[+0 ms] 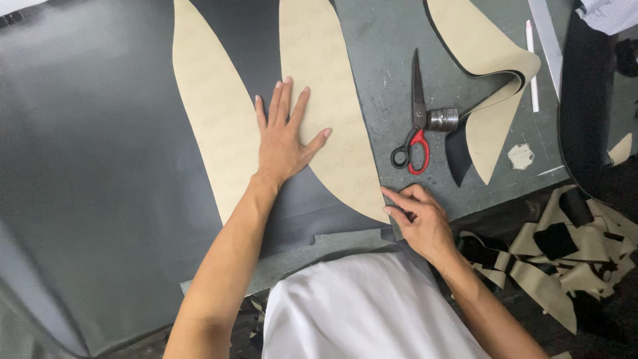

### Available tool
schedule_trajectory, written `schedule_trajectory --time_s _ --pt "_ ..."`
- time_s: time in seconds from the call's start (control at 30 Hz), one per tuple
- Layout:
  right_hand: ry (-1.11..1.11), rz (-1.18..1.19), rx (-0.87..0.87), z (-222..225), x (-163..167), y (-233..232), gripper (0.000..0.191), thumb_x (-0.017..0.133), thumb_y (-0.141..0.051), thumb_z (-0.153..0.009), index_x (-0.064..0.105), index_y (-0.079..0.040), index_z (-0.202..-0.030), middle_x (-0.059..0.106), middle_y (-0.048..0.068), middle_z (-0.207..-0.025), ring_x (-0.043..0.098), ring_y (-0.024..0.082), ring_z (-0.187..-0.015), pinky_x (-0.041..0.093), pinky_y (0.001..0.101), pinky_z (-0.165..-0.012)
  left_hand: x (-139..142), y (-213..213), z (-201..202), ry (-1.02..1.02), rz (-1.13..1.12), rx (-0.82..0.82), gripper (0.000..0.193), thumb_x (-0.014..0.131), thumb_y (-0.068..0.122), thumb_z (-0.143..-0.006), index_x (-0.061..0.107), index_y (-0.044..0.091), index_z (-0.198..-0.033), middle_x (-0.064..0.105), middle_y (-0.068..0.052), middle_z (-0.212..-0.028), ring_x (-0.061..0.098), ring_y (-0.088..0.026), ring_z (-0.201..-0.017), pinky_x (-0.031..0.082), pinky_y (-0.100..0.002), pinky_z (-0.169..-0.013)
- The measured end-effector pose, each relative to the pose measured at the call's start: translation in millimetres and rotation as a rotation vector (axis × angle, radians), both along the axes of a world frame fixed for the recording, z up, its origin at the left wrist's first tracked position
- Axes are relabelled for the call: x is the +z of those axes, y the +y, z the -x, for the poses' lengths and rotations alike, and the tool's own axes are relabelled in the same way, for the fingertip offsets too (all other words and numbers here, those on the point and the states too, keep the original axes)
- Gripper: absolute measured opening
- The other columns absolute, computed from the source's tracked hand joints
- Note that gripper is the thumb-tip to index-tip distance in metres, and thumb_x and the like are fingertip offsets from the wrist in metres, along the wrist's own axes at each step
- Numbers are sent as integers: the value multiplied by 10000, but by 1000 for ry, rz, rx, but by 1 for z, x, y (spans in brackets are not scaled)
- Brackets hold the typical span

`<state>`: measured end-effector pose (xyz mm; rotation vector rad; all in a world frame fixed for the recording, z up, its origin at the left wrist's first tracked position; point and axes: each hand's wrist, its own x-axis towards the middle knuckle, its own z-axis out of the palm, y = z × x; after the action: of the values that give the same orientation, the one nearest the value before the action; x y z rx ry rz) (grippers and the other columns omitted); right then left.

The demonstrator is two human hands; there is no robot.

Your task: The person uses shears to cut a black leather sheet along the edges of two beige templates. They secure the templates with a padlock and metal weights, then trim the leather closely around the outlines. After cutting, they remove the templates and set the shears aside.

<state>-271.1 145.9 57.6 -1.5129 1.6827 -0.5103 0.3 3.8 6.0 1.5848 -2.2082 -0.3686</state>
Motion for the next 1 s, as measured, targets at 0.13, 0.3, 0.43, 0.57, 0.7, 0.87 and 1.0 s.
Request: schedule_trajectory --time_s 0.13,0.3,0.43,0.57,0.7,0.87,1.0 --pt "-23 13 12 0 0 0 394 780 -140 -855 750 -198 -1244 621 -5 -927 576 123 -701 525 277 -597 1 0 0 11 -6 -3 865 738 566 -919 411 117 -1583 222 -196 -1679 167 -350 -1576 43 -647 -1262" --pt "-16 12 10 1 1 0 394 785 -140 -848 753 -196 -1237 625 4 -948 593 136 -734 532 283 -609 4 2 0 17 3 -4 860 744 557 -919 423 110 -1579 234 -192 -1678 174 -347 -1577 44 -644 -1267" --pt "6 7 34 2 1 1 407 790 -140 -836 751 -198 -1237 626 9 -968 613 140 -812 547 285 -621 5 2 0 27 -15 -4 845 746 557 -903 447 93 -1543 250 -177 -1675 182 -332 -1577 33 -643 -1268" --pt "-4 3 38 2 1 1 413 787 -140 -833 747 -201 -1239 629 11 -988 621 143 -849 564 283 -634 6 1 0 23 -27 -9 845 742 557 -900 449 85 -1536 258 -170 -1668 187 -324 -1569 23 -645 -1261" --pt "0 3 30 3 0 1 401 784 -139 -841 747 -199 -1236 637 17 -1005 625 147 -856 563 291 -629 6 1 0 20 -20 -7 843 738 553 -905 449 82 -1542 269 -163 -1672 200 -316 -1571 24 -645 -1265" --pt "4 -16 37 4 -1 1 397 778 -140 -845 748 -196 -1237 642 22 -1011 631 154 -850 570 292 -637 5 2 1 21 -18 -3 832 728 556 -912 454 82 -1539 282 -164 -1666 208 -319 -1570 27 -644 -1266" --pt "-4 -29 39 4 -4 1 397 779 -133 -844 752 -192 -1236 651 21 -1019 640 166 -829 560 305 -644 4 1 2 21 -11 5 817 722 560 -903 465 99 -1527 289 -162 -1656 218 -319 -1558 31 -644 -1263"
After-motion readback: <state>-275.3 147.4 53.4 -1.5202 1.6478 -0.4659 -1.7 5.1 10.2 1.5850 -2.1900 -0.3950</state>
